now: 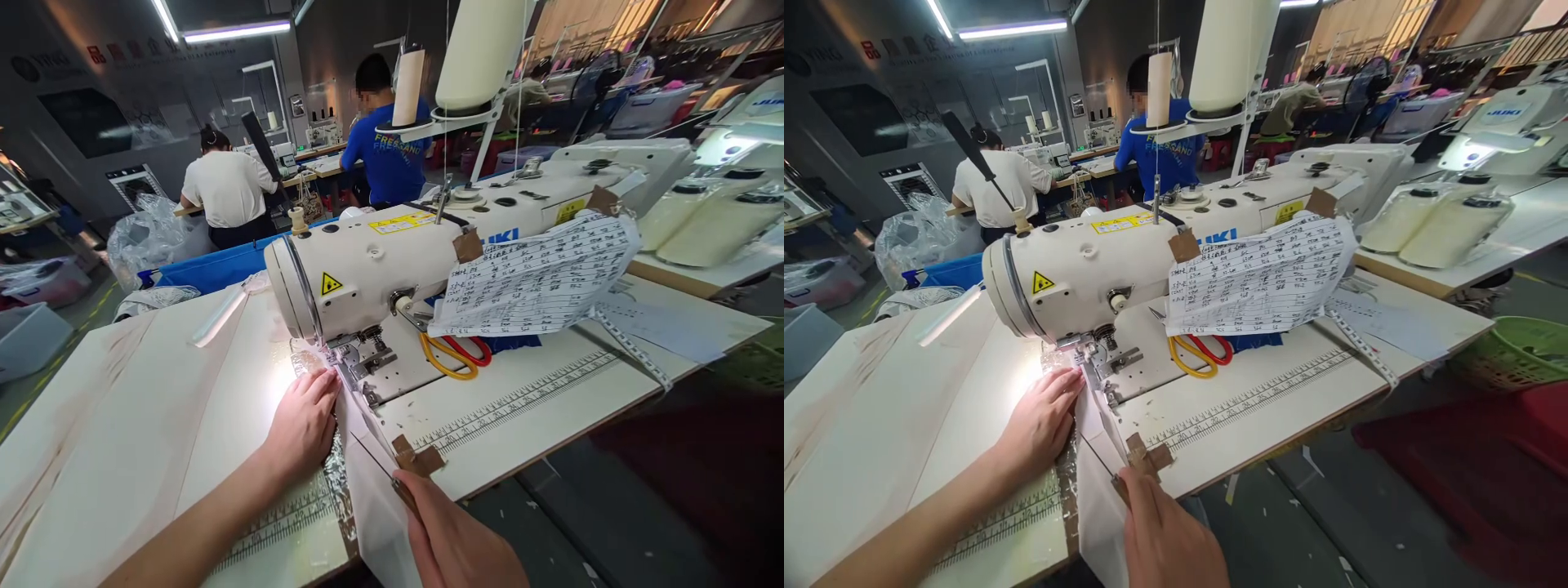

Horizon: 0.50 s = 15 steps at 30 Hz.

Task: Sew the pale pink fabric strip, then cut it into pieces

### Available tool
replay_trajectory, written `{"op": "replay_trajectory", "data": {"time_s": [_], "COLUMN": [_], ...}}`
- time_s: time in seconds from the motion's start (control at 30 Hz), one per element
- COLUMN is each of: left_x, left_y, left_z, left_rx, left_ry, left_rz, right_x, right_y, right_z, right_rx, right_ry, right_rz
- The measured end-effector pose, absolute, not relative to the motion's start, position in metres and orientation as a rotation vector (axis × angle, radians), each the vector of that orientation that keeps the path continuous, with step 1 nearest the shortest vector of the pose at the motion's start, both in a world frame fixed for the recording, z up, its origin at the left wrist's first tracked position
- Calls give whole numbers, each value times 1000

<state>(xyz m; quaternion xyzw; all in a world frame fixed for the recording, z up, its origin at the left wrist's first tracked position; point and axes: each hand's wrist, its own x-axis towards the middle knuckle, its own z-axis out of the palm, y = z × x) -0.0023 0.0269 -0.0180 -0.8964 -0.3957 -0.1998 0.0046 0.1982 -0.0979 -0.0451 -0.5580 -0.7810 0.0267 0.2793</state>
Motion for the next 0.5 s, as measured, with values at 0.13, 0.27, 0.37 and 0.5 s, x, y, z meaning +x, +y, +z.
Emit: {"op": "replay_trajectory", "data": {"time_s": [0.13,0.27,0.37,0.5], "left_x": [-5,-5,-3,-1], "left_y": [26,22,18,15], "left_z": [-15,-12,-13,-17], "left_rx": [-2856,-2879,-2856,-2834], "left_ry": [-1267,-1282,-1285,-1277], "left_rz": [-541,-506,-496,-444], "right_x": [198,197,195,192], "right_y": [-93,-90,-88,-84], "right_z": [-43,-42,-42,-41], "right_rx": [-1514,-1497,-1485,-1496], "right_ry": [-2097,-2113,-2109,-2119], "right_rz": [80,73,19,-58]}}
